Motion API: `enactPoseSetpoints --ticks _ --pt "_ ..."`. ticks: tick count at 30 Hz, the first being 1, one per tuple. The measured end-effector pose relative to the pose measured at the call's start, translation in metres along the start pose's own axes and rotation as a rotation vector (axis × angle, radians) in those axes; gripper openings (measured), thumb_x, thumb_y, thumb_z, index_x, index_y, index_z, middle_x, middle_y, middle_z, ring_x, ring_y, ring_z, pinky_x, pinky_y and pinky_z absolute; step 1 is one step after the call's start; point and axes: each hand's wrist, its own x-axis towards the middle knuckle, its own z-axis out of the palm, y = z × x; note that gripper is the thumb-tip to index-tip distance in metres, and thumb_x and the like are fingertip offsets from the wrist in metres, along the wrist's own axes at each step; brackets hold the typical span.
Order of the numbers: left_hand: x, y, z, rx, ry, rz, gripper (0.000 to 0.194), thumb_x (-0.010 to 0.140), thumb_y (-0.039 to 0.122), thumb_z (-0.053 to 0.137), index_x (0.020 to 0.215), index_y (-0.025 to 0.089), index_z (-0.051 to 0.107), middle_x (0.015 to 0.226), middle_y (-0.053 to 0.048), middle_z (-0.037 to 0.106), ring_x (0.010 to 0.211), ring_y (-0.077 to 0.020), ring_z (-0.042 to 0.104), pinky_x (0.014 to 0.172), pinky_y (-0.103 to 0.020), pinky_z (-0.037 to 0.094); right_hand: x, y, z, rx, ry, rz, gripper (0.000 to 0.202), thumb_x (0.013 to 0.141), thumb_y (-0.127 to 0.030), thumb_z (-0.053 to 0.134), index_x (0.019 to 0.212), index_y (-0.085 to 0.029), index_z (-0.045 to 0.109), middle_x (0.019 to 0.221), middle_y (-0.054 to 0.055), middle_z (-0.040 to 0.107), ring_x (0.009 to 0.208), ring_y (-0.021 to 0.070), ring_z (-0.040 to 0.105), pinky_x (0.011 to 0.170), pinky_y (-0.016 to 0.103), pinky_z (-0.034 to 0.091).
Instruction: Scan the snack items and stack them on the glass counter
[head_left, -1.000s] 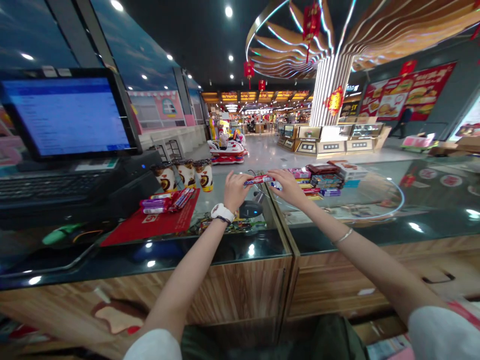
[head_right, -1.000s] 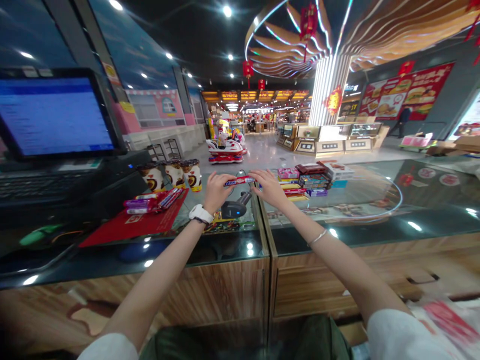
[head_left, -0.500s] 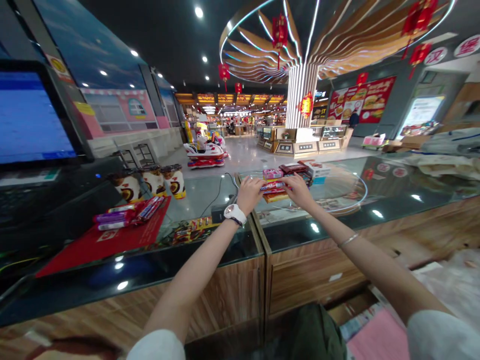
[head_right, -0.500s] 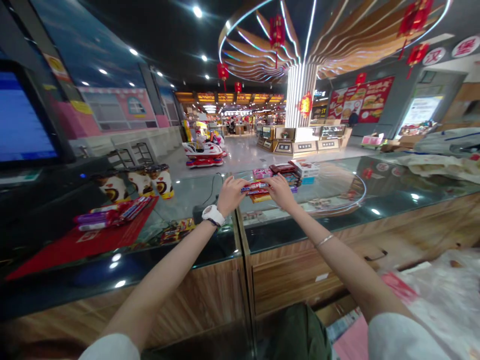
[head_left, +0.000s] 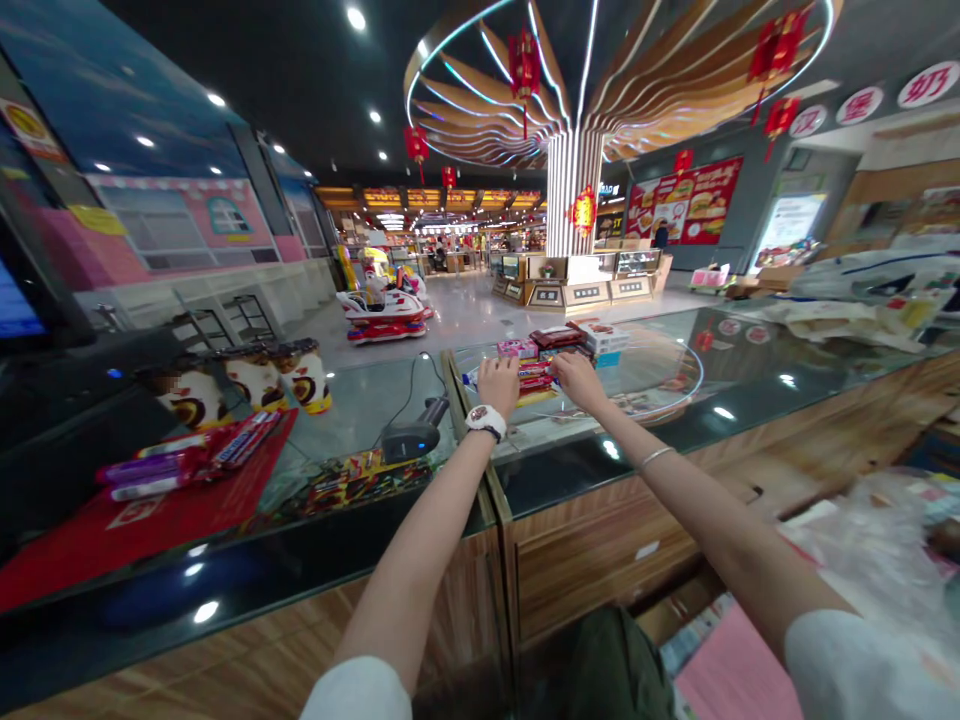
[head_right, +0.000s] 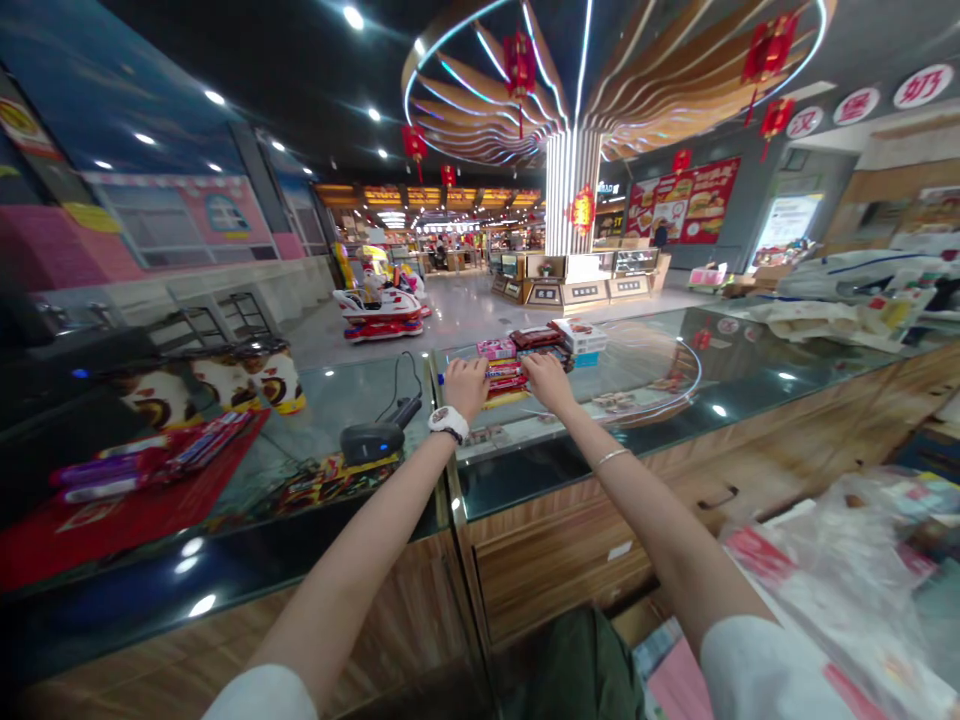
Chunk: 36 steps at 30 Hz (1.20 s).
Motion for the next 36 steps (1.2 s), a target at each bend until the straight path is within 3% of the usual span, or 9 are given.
enactPoseSetpoints --ticks 3,7,13,20,29,36 --pt "-0.005 -0.009 0.011 0.002 0.035 -0.081 0.026 0.09 0.018 0.054 0.112 0.021 0.066 0.108 -0.012 0.073 0.106 -0.0292 0.063 0.111 -0.051 0.035 0.016 -0.002 0.006 -0.015 -0.067 -0.015 0.025 0.085 -0.005 0.049 0.095 -0.017 0.068 0.102 0.013 0.071 0.095 0.0248 0.062 0.089 0.035 0.045" --pt "-0.008 -0.023 0.019 -0.01 0.025 -0.08 0.032 0.091 0.011 0.044 0.106 0.023 0.069 0.104 -0.01 0.075 0.1 -0.0271 0.065 0.111 -0.051 0.035 0.03 0.002 0.015 0.078 -0.092 0.025 0.029 0.079 -0.001 0.05 0.09 -0.018 0.07 0.1 0.008 0.072 0.096 0.0214 0.064 0.086 0.029 0.047" --pt "-0.005 -0.031 0.026 -0.081 -0.023 -0.065 0.036 0.091 0.009 0.041 0.095 0.025 0.073 0.101 -0.01 0.076 0.102 -0.0272 0.066 0.111 -0.05 0.036 0.031 0.01 0.028 0.126 -0.125 0.065 0.029 0.079 0.0 0.052 0.084 -0.02 0.073 0.106 0.007 0.074 0.101 0.0204 0.068 0.091 0.029 0.051" --pt "-0.005 -0.03 0.029 -0.108 -0.059 -0.072 0.034 0.089 0.008 0.044 0.092 0.021 0.075 0.103 -0.012 0.076 0.104 -0.029 0.066 0.112 -0.051 0.035 0.028 0.012 0.034 0.115 -0.189 0.102 0.032 0.082 -0.003 0.054 0.098 -0.02 0.076 0.111 0.007 0.076 0.106 0.0228 0.07 0.099 0.035 0.051" --pt "-0.009 -0.025 0.023 -0.088 -0.1 -0.079 0.029 0.093 0.02 0.047 0.105 0.018 0.073 0.121 -0.009 0.072 0.115 -0.0276 0.063 0.118 -0.05 0.031 0.02 0.006 0.03 0.097 -0.194 0.134 0.04 0.085 -0.01 0.054 0.12 -0.019 0.07 0.117 0.009 0.075 0.112 0.025 0.068 0.102 0.037 0.05" --pt "-0.013 -0.018 -0.001 0.098 -0.076 -0.119 0.045 0.095 0.025 0.045 0.135 0.014 0.061 0.155 -0.012 0.046 0.144 -0.0321 0.04 0.126 -0.055 0.014 0.019 -0.018 0.03 0.124 -0.118 0.055 0.046 0.085 -0.013 0.056 0.131 -0.016 0.064 0.139 0.012 0.063 0.131 0.0272 0.056 0.113 0.046 0.041"
